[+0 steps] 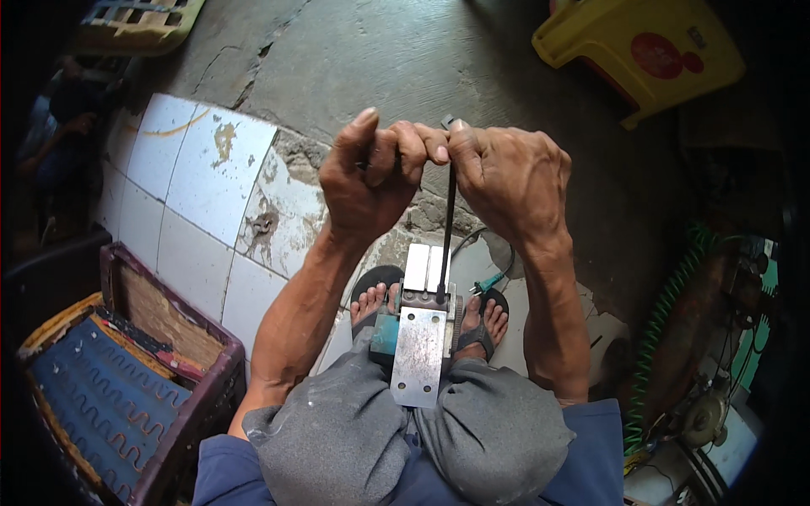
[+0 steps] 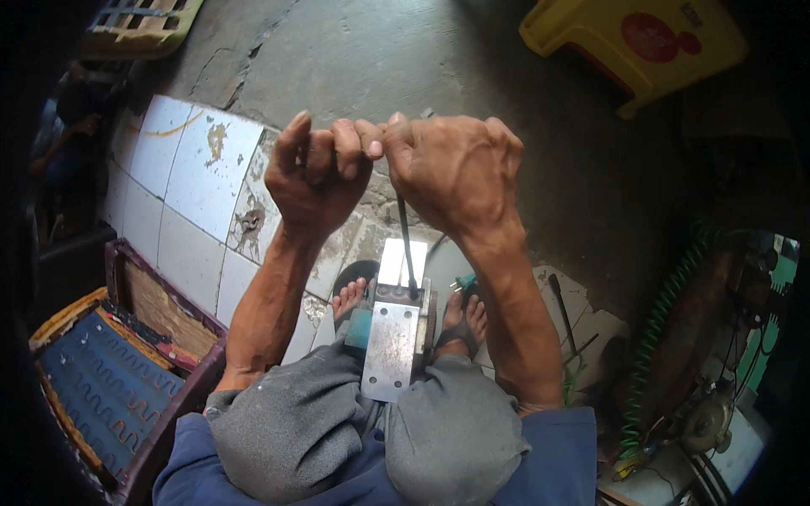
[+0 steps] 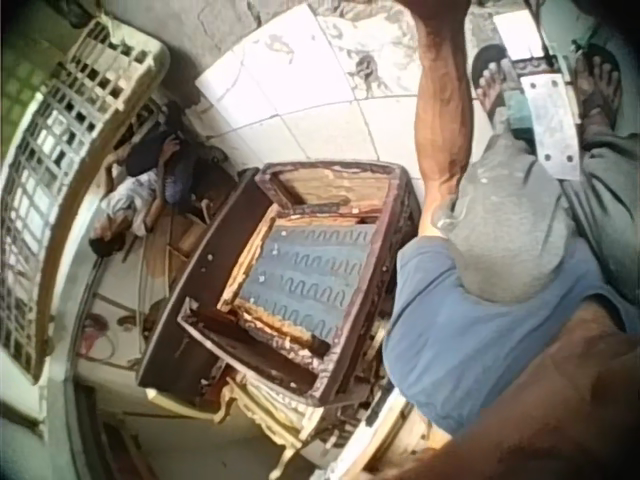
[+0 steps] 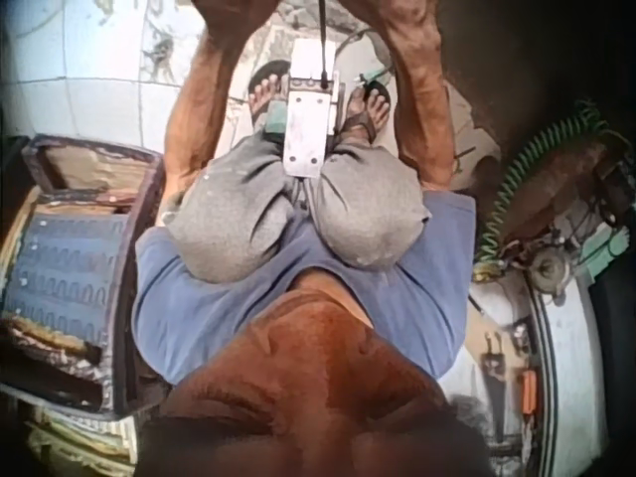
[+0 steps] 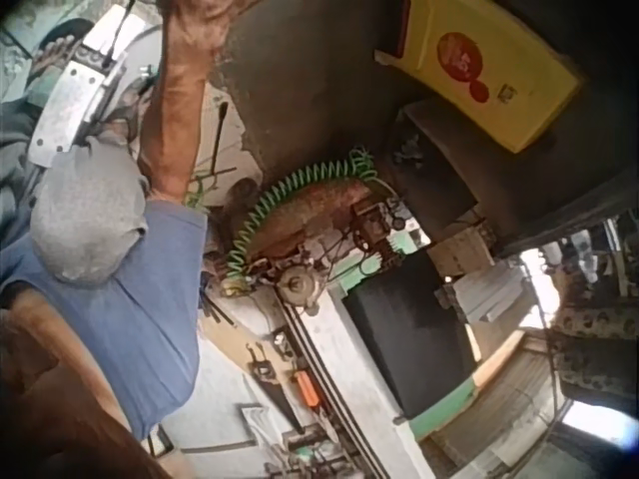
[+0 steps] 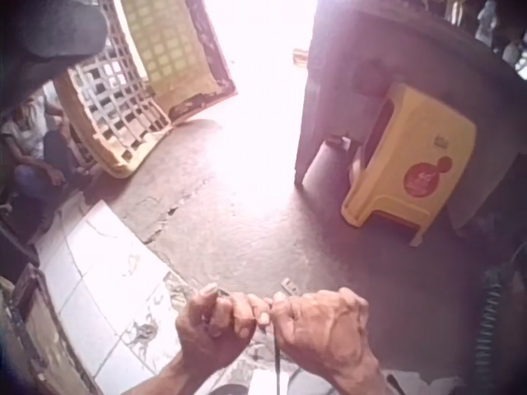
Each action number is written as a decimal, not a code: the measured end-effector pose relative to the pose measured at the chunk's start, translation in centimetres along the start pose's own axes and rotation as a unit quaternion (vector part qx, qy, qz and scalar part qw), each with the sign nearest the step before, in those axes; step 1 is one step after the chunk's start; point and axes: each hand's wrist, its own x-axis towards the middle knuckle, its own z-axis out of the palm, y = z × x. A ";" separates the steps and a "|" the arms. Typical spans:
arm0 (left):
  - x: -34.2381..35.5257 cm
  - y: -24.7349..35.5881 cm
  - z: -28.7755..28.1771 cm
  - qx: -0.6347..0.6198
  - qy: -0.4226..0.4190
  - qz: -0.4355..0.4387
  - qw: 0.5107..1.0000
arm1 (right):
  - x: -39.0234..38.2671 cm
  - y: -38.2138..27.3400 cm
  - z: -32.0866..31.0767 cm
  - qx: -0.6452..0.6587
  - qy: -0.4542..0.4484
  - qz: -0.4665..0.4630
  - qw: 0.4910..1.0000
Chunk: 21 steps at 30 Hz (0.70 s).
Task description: The person removes screws from a metal plate on an electric planer using a T-handle wrench, sets a small component aside, and then searches through a drawer containing various hand tools.
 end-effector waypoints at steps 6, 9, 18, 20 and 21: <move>1.7 -2.0 1.7 0.133 -0.004 0.027 0.991 | -0.8 2.9 0.9 -0.030 0.136 -0.035 0.990; 1.2 -2.1 3.4 0.317 -0.107 0.070 0.940 | -1.0 4.7 1.5 0.114 0.141 -0.031 0.983; 1.6 -2.6 5.8 0.444 -0.140 0.129 0.876 | -0.3 7.1 2.4 0.272 0.101 -0.073 0.954; 1.9 -3.3 6.0 0.445 -0.138 0.139 0.874 | -0.2 7.7 2.3 0.285 0.098 -0.081 0.950; 2.1 -3.3 6.4 0.448 -0.144 0.140 0.871 | -0.1 7.8 2.2 0.301 0.092 -0.086 0.945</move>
